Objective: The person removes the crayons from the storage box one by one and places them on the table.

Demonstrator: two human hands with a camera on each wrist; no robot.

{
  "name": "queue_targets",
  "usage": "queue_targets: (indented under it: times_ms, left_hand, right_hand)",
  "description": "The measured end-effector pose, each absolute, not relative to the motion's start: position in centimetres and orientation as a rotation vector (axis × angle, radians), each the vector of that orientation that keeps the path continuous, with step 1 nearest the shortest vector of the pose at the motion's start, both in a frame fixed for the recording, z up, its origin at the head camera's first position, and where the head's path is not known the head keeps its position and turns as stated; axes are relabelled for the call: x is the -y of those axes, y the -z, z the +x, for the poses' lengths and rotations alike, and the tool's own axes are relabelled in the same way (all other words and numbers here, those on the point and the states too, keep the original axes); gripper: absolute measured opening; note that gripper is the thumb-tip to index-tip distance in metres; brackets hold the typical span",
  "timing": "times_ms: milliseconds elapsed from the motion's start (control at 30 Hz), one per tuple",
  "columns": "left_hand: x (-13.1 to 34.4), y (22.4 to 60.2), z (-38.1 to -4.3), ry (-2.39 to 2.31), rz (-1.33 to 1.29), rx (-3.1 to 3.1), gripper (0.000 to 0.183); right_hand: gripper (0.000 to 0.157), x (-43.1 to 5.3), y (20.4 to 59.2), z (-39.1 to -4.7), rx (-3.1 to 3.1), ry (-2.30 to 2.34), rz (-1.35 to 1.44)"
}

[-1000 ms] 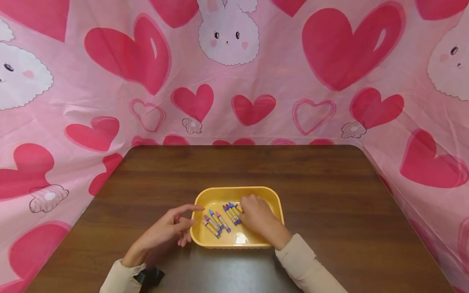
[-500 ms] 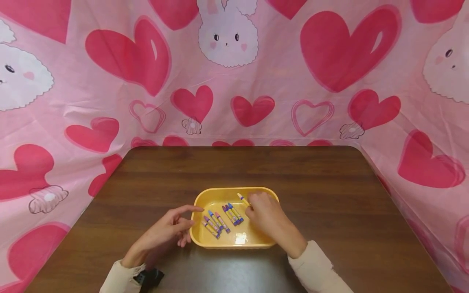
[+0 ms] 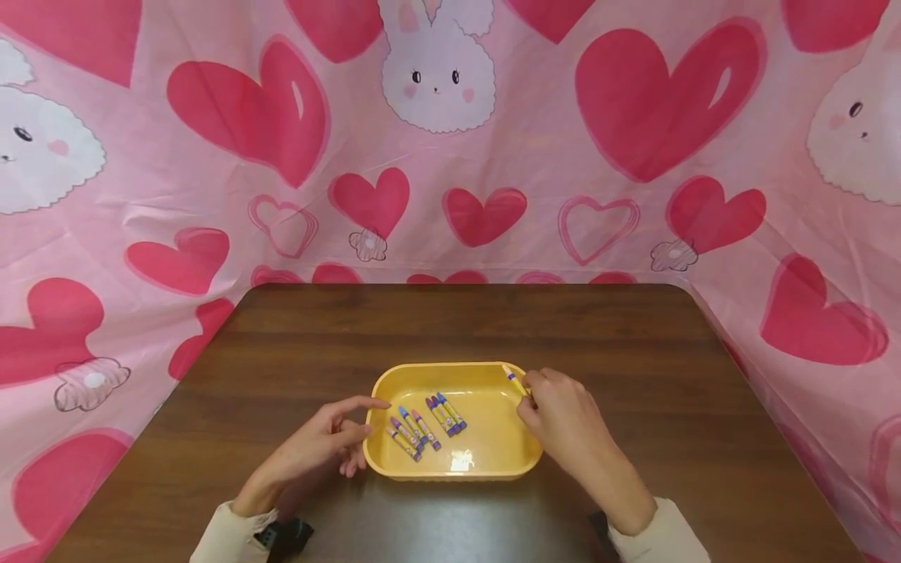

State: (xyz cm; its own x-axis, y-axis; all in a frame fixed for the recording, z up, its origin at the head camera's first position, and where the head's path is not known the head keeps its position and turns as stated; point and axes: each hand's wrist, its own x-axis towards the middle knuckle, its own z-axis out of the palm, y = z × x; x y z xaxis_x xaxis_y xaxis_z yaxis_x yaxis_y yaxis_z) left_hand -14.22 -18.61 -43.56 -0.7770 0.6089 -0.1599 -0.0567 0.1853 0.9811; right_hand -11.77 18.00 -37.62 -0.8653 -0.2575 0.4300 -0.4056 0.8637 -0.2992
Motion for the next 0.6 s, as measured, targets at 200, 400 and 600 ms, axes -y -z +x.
queue_targets:
  times_ms: [200, 400, 600]
  left_hand:
    - [18.6, 43.7, -14.1, -1.644, 0.557, -1.938, 0.042]
    - [18.6, 43.7, -14.0, -1.628, 0.533, -1.947, 0.042]
    - [18.6, 43.6, -14.1, -1.636, 0.526, -1.935, 0.043]
  right_hand:
    - [0.006, -19.5, 38.0, -11.3, 2.674, -0.529, 0.398]
    - [0.006, -20.9, 38.9, -10.8, 2.695, -0.569, 0.290]
    - [0.004, -22.0, 39.9, -10.4, 2.783, -0.623, 0.179]
